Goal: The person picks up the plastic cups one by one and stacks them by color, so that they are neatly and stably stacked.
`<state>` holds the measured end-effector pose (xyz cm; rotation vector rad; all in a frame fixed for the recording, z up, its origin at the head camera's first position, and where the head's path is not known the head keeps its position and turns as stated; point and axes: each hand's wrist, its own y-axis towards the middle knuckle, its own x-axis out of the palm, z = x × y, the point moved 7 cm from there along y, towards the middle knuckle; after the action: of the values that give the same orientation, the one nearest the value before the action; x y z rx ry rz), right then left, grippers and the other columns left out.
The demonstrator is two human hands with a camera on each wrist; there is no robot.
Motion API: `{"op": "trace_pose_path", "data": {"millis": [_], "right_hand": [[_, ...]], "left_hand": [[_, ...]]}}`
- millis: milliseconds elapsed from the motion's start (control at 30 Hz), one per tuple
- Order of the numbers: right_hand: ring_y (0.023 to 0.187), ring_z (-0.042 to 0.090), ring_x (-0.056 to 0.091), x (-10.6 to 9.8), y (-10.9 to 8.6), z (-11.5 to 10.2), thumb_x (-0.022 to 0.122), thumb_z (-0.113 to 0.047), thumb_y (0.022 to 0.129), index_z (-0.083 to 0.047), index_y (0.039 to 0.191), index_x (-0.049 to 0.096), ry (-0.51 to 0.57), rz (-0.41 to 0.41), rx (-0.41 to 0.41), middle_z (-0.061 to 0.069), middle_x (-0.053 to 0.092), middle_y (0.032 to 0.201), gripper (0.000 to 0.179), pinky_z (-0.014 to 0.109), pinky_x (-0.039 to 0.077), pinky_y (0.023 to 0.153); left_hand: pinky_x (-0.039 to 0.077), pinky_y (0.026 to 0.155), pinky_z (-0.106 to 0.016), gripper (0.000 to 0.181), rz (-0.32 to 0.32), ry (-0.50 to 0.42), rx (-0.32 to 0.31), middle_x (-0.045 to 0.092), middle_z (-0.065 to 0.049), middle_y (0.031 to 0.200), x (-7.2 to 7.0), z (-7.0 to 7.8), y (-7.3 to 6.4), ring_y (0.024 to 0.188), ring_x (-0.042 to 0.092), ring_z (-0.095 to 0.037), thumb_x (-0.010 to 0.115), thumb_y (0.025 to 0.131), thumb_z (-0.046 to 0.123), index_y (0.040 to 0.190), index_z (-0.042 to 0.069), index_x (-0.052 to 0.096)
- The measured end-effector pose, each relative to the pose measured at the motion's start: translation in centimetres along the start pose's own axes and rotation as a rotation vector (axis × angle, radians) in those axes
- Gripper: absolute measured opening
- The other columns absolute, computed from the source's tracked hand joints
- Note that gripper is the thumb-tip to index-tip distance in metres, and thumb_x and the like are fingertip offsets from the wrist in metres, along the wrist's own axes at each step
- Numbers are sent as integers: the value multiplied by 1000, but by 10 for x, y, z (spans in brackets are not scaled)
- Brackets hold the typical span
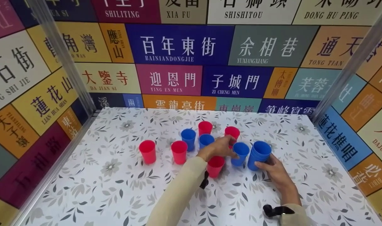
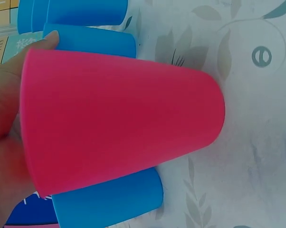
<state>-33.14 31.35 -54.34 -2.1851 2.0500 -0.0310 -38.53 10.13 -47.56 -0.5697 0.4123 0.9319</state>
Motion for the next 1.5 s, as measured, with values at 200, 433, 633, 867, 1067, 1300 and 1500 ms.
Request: {"op": "trace_pose_path", "data": {"millis": [200, 433, 633, 867, 1067, 1300, 1500], "right_hand": [[153, 35, 22, 1, 0, -1, 71, -10, 91, -2, 159, 17, 10, -5, 2, 23, 24, 164, 87, 47, 11, 128], [154, 35, 22, 4, 1, 1, 72, -13, 91, -3, 159, 17, -4, -15, 6, 22, 24, 164, 88, 48, 12, 128], [155, 34, 20, 5, 0, 0, 71, -11, 91, -2, 159, 16, 19, -30, 0, 22, 22, 165, 89, 47, 11, 128], [152, 31, 25, 4, -1, -1, 70, -8, 91, -2, 159, 17, 45, -19, 4, 22, 25, 164, 86, 45, 13, 128], [126, -1, 48, 2, -2, 0, 70, -9, 91, -4, 158, 21, 20, -14, 6, 21, 30, 162, 84, 43, 18, 127], [139, 18, 40, 1, 1, 1, 71, -10, 91, -3, 158, 19, 14, -23, -8, 22, 29, 162, 85, 47, 18, 127], [153, 37, 23, 1, 1, 2, 71, -11, 91, -3, 159, 17, 17, -39, -8, 23, 24, 164, 87, 51, 13, 128]], "left_hand": [[50, 107, -40, 66, -9, 49, 42, 59, -1, 140, 4, 4, 1, 130, 54, -20, 83, 82, 28, 141, 24, 53], [50, 108, -41, 67, -14, 45, 51, 59, -2, 140, 5, 4, 0, 128, 55, -21, 82, 83, 29, 142, 22, 52], [51, 106, -38, 63, 1, 79, 62, 59, -2, 139, 3, 7, -2, 125, 57, -19, 82, 84, 31, 139, 21, 53], [55, 100, -37, 62, 10, 30, 65, 59, -1, 133, -7, 13, -6, 117, 58, -17, 82, 83, 32, 136, 22, 51], [54, 101, -36, 59, 14, -15, 103, 60, 0, 121, -17, 26, -9, 110, 57, -14, 83, 81, 34, 128, 23, 50], [53, 103, -38, 64, 48, -98, 120, 59, -2, 127, -29, 50, -17, 112, 59, -16, 84, 78, 39, 128, 24, 47], [53, 103, -42, 65, 87, -115, 182, 57, -2, 134, -32, 75, -26, 115, 59, -17, 82, 79, 43, 129, 26, 45]]}}
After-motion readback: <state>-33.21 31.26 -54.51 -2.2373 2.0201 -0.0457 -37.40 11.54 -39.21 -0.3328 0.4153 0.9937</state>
